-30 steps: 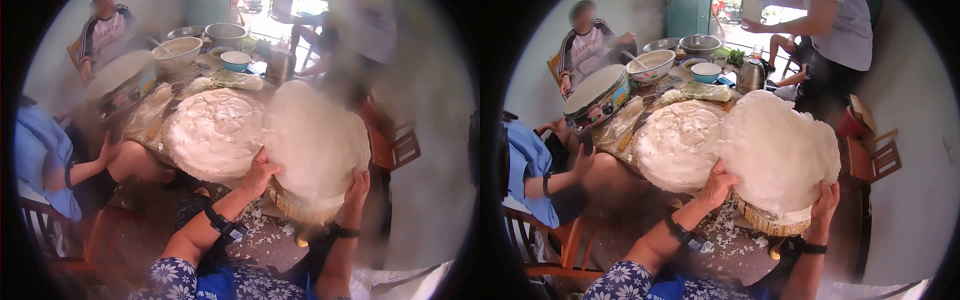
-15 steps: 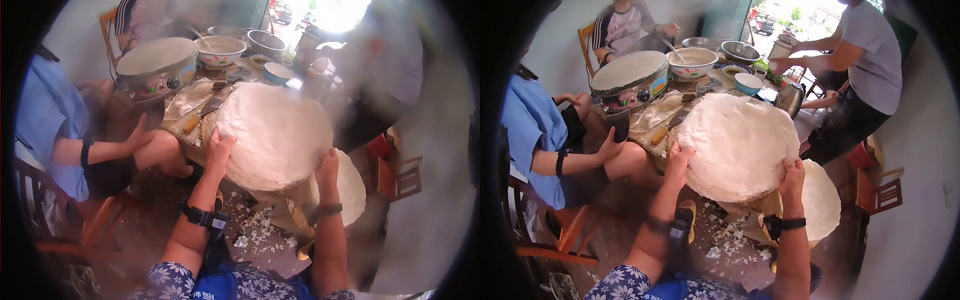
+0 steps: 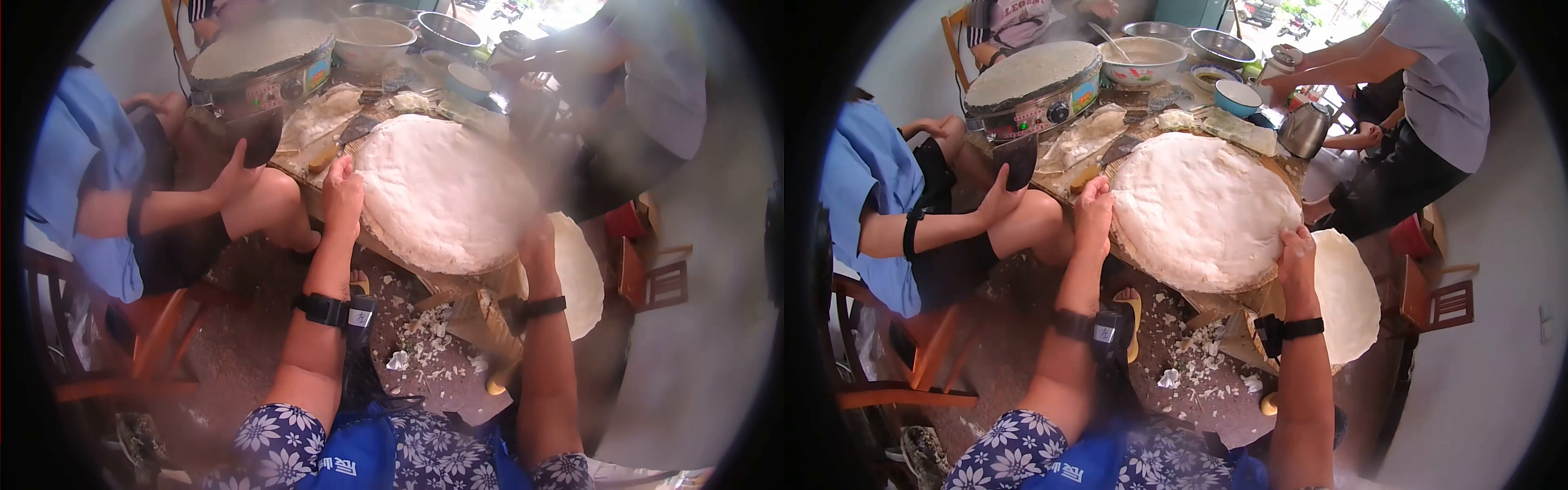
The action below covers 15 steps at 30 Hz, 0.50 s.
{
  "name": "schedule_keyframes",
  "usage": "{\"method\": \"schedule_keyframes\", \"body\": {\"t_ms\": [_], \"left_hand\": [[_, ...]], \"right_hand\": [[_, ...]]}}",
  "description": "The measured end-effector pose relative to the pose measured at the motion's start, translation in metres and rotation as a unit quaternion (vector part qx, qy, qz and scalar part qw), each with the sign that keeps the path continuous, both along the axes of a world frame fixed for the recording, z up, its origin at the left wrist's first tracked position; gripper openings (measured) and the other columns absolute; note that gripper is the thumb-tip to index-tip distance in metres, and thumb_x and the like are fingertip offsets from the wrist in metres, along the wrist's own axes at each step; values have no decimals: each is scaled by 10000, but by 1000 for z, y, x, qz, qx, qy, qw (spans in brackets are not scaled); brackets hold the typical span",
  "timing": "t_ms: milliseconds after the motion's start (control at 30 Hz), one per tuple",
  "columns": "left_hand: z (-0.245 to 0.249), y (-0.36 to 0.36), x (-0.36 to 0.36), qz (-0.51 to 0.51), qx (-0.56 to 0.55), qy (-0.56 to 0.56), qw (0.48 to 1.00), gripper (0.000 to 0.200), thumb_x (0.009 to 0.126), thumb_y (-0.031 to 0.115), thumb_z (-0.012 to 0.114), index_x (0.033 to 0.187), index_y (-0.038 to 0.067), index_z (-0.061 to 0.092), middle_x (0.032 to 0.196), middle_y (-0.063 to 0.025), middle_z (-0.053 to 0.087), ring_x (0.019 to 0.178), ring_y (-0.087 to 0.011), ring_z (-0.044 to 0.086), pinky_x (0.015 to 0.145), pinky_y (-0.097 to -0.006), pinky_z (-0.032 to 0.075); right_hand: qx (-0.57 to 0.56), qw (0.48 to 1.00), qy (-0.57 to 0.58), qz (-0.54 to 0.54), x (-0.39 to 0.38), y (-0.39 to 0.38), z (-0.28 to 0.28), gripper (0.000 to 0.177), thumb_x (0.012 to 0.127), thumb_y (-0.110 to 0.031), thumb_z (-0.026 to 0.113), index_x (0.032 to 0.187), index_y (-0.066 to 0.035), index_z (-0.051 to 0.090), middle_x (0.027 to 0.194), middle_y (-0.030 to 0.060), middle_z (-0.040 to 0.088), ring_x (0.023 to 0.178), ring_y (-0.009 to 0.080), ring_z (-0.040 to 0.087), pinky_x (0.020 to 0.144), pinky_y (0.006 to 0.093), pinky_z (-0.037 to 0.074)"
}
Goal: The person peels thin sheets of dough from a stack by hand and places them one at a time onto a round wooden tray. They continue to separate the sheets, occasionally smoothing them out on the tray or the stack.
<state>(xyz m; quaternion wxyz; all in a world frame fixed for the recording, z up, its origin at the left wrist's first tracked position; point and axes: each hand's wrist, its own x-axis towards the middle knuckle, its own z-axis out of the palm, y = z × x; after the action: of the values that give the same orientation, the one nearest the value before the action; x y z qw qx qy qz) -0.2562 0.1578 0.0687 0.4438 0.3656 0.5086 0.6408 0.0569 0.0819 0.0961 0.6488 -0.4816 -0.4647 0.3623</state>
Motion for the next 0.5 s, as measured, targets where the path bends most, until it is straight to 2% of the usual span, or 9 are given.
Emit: {"method": "schedule_keyframes", "body": {"t_ms": [33, 67, 133, 233, 367, 500], "left_hand": [[4, -1, 1, 13, 5, 55, 998, 419, 782, 85, 527, 1187, -22, 519, 1110, -116, 565, 1040, -202, 543, 912, -293, 411], [7, -2, 1, 27, 5, 164, 986, 423, 771, 94, 537, 1178, -20, 530, 1142, -136, 558, 1071, -229, 532, 936, -308, 399], [14, -5, 1, 52, 5, 376, 925, 432, 748, 114, 559, 1160, -15, 551, 1204, -178, 544, 1133, -283, 510, 982, -338, 375], [5, -1, 4, 37, 61, 435, 898, 456, 721, 135, 576, 1155, -6, 562, 1197, -193, 541, 1129, -321, 500, 984, -358, 376], [1, -1, 7, -14, 33, 468, 883, 431, 718, 130, 572, 1127, -6, 574, 1157, -192, 560, 1102, -324, 515, 966, -365, 391], [3, -3, 8, -2, 52, 480, 876, 380, 708, 110, 575, 1070, -6, 590, 1100, -190, 583, 1056, -338, 532, 934, -391, 411]], "right_hand": [[-19, 1000, -11, -6, 0, -1, 2, 219, 820, -12, 478, 1032, 5, 533, 959, 76, 606, 829, 167, 613, 722, 289, 522], [-35, 999, -26, -11, 0, -2, 5, 213, 821, -14, 481, 1026, 2, 536, 946, 71, 606, 805, 161, 613, 695, 286, 526], [-66, 996, -57, -23, -1, -6, 11, 198, 822, -20, 485, 1010, -2, 544, 915, 60, 607, 747, 150, 613, 635, 280, 531], [-94, 992, -72, -39, -5, -11, 13, 176, 820, -28, 497, 983, -10, 560, 839, 44, 610, 652, 134, 602, 543, 265, 519], [-160, 977, -113, -81, 9, -8, 1, 169, 806, -58, 540, 966, -20, 577, 720, 32, 603, 592, 120, 590, 454, 240, 473], [-159, 970, -154, -101, 24, -5, -15, 211, 775, -101, 591, 969, -20, 611, 712, 40, 622, 620, 133, 606, 502, 248, 462]]}}
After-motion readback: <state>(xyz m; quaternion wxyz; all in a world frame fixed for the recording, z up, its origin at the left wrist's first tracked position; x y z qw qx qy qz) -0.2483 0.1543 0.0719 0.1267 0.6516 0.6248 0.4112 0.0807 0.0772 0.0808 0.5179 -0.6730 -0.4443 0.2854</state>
